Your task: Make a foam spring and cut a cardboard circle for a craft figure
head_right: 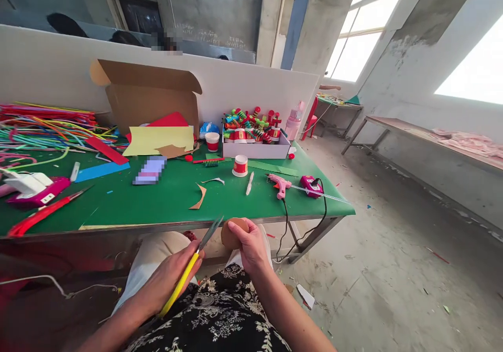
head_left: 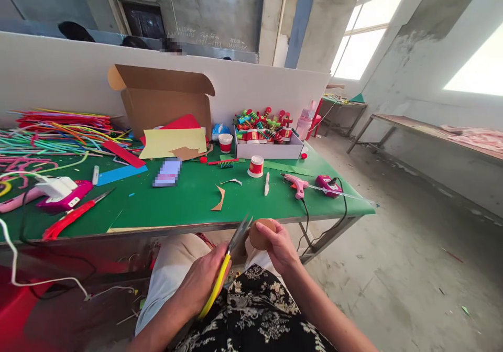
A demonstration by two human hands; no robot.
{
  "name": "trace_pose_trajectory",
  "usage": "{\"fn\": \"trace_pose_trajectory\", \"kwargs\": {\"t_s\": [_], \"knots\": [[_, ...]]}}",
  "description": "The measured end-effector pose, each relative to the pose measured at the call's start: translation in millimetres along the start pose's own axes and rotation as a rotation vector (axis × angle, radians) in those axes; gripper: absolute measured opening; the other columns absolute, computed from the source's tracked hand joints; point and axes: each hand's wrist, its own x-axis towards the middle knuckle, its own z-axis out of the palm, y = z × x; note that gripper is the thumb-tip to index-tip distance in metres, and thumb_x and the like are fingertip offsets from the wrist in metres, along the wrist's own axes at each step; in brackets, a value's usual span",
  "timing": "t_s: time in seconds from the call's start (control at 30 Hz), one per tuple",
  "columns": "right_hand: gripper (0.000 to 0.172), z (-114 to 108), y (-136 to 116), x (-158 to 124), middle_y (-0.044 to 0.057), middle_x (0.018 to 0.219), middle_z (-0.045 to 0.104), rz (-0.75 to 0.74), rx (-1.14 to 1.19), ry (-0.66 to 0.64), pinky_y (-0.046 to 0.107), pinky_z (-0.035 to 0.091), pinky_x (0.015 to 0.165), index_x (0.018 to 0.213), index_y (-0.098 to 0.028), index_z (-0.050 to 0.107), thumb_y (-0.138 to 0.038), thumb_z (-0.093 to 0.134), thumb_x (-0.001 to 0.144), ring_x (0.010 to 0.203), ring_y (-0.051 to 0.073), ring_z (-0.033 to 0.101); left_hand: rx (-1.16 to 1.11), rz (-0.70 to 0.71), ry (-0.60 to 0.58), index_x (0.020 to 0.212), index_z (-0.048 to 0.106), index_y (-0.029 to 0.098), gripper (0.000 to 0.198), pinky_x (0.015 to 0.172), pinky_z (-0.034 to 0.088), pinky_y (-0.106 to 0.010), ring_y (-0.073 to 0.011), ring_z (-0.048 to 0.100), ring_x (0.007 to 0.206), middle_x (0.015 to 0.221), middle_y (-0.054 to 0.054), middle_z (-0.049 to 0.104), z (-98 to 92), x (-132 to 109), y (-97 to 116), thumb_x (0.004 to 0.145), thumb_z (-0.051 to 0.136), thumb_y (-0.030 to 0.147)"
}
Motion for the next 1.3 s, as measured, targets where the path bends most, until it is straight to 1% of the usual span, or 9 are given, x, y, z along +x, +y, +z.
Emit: {"fn": "trace_pose_trajectory", "kwargs": {"t_s": [0.07, 0.17, 0.27, 0.4, 0.6, 0.77, 1.1, 1.3], "knots": [[0.030, -2.5, -1.3, -2.4, -0.002, 0.066, 0.066, 0.001, -0.003, -0.014, 0.025, 0.039, 0.059, 0.065, -0.021, 0.067, -0.035, 0.089, 0.049, 0.062, 0.014, 0.052, 0.106, -0.004, -0.077, 0.118, 0.049, 0.021, 0.029, 0.077, 0.049, -0.033, -0.0233, 0.067, 0.088, 0.099, -0.010, 0.068, -4.9, -5.5, 6.0, 0.094, 0.033, 0.028], [0.031, -5.2, -0.6, -6.2, -0.001, 0.069, 0.066, 0.006, -0.021, -0.059, 0.025, 0.040, 0.061, 0.069, -0.022, 0.069, -0.037, 0.089, 0.050, 0.063, 0.014, 0.052, 0.235, -0.011, -0.139, 0.127, 0.044, 0.019, 0.036, 0.081, 0.049, -0.036, -0.0262, 0.065, 0.096, 0.110, -0.013, 0.065, -11.4, -7.7, 17.7, 0.094, 0.032, 0.025], [0.032, -7.1, 0.3, -9.8, -0.001, 0.072, 0.068, 0.019, -0.038, -0.106, 0.026, 0.040, 0.062, 0.071, -0.022, 0.070, -0.038, 0.088, 0.051, 0.065, 0.014, 0.053, 0.311, -0.033, -0.182, 0.131, 0.041, 0.018, 0.039, 0.081, 0.049, -0.035, -0.0256, 0.065, 0.097, 0.111, -0.014, 0.064, -15.4, -5.4, 26.6, 0.094, 0.031, 0.024], [0.029, -8.9, 0.6, -13.1, -0.001, 0.072, 0.068, 0.021, -0.040, -0.146, 0.026, 0.040, 0.063, 0.073, -0.022, 0.070, -0.037, 0.087, 0.055, 0.065, 0.015, 0.054, 0.348, -0.029, -0.201, 0.130, 0.041, 0.017, 0.037, 0.080, 0.049, -0.034, -0.0246, 0.066, 0.095, 0.108, -0.013, 0.065, -17.4, -1.6, 32.5, 0.094, 0.031, 0.023], [0.030, -9.4, 1.0, -14.1, -0.001, 0.073, 0.067, 0.023, -0.043, -0.152, 0.027, 0.040, 0.065, 0.073, -0.023, 0.069, -0.039, 0.087, 0.055, 0.067, 0.015, 0.054, 0.375, -0.016, -0.194, 0.128, 0.042, 0.016, 0.037, 0.078, 0.050, -0.037, -0.0269, 0.066, 0.094, 0.107, -0.014, 0.066, -16.4, 0.2, 35.4, 0.095, 0.029, 0.024], [0.031, -9.0, 2.1, -14.7, 0.000, 0.074, 0.067, 0.013, -0.082, -0.148, 0.028, 0.041, 0.066, 0.073, -0.023, 0.068, -0.040, 0.086, 0.056, 0.068, 0.017, 0.055, 0.364, -0.023, -0.195, 0.128, 0.042, 0.016, 0.036, 0.075, 0.050, -0.036, -0.0268, 0.068, 0.090, 0.102, -0.013, 0.068, -16.2, -0.8, 35.8, 0.096, 0.029, 0.024], [0.034, -8.7, 3.5, -14.8, 0.000, 0.071, 0.066, 0.025, -0.065, -0.131, 0.027, 0.041, 0.065, 0.071, -0.022, 0.067, -0.041, 0.088, 0.052, 0.067, 0.016, 0.053, 0.332, -0.030, -0.208, 0.125, 0.045, 0.017, 0.033, 0.075, 0.049, -0.035, -0.0268, 0.068, 0.092, 0.105, -0.012, 0.067, -18.7, -0.8, 38.7, 0.095, 0.031, 0.022], [0.032, -9.3, 3.1, -15.5, 0.000, 0.073, 0.066, -0.005, -0.107, -0.148, 0.028, 0.041, 0.067, 0.074, -0.022, 0.067, -0.041, 0.085, 0.057, 0.069, 0.016, 0.055, 0.351, -0.064, -0.251, 0.126, 0.044, 0.017, 0.035, 0.075, 0.049, -0.033, -0.0259, 0.068, 0.091, 0.104, -0.013, 0.068, -21.5, 1.0, 43.4, 0.094, 0.031, 0.019]]}}
